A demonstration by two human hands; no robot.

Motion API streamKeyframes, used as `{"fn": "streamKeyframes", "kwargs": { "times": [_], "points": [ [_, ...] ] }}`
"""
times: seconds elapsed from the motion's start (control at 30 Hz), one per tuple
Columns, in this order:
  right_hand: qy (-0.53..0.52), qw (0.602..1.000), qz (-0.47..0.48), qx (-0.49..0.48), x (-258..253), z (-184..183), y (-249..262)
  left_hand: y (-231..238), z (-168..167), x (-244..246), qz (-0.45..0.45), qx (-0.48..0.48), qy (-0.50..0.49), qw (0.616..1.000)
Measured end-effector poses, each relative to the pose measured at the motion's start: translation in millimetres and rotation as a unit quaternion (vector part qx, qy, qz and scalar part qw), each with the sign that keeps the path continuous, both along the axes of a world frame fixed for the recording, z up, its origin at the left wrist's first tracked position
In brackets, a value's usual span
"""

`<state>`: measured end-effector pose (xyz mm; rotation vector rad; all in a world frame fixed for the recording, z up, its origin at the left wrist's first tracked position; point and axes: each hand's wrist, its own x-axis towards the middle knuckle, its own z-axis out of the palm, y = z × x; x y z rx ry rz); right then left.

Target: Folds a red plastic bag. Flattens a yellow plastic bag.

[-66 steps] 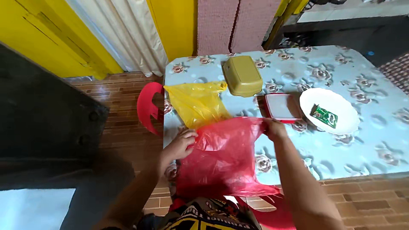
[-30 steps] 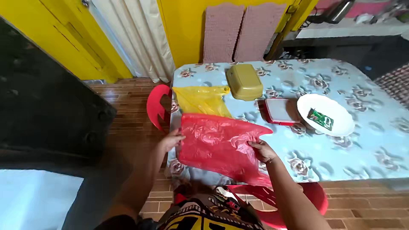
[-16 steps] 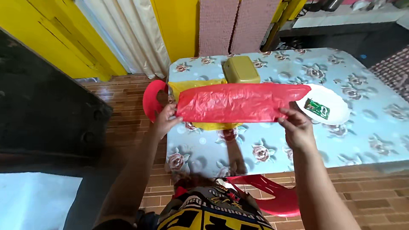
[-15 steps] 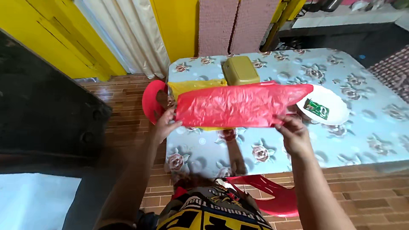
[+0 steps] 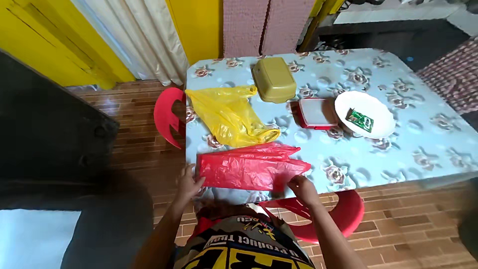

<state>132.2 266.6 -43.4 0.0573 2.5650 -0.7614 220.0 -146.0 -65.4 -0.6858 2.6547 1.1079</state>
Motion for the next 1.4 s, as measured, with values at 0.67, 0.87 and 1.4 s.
{"fn": "streamKeyframes", "kwargs": {
  "times": [0.67,0.87,1.4],
  "points": [
    [-0.055,0.909,0.402,0.101,-147.5,26.9,-56.9,17.0,1.6,-53.2,-0.1,-0.143,0.038,0.984],
    [-0.042,0.911,0.371,0.176,-157.6,20.8,-89.7,60.9,-32.6,-48.0,-0.264,-0.153,0.049,0.951],
    [0.11,0.942,0.283,0.144,-88.9,-87.1,-101.4,53.8,-73.6,-49.8,-0.264,-0.17,0.031,0.949]
  ]
}}
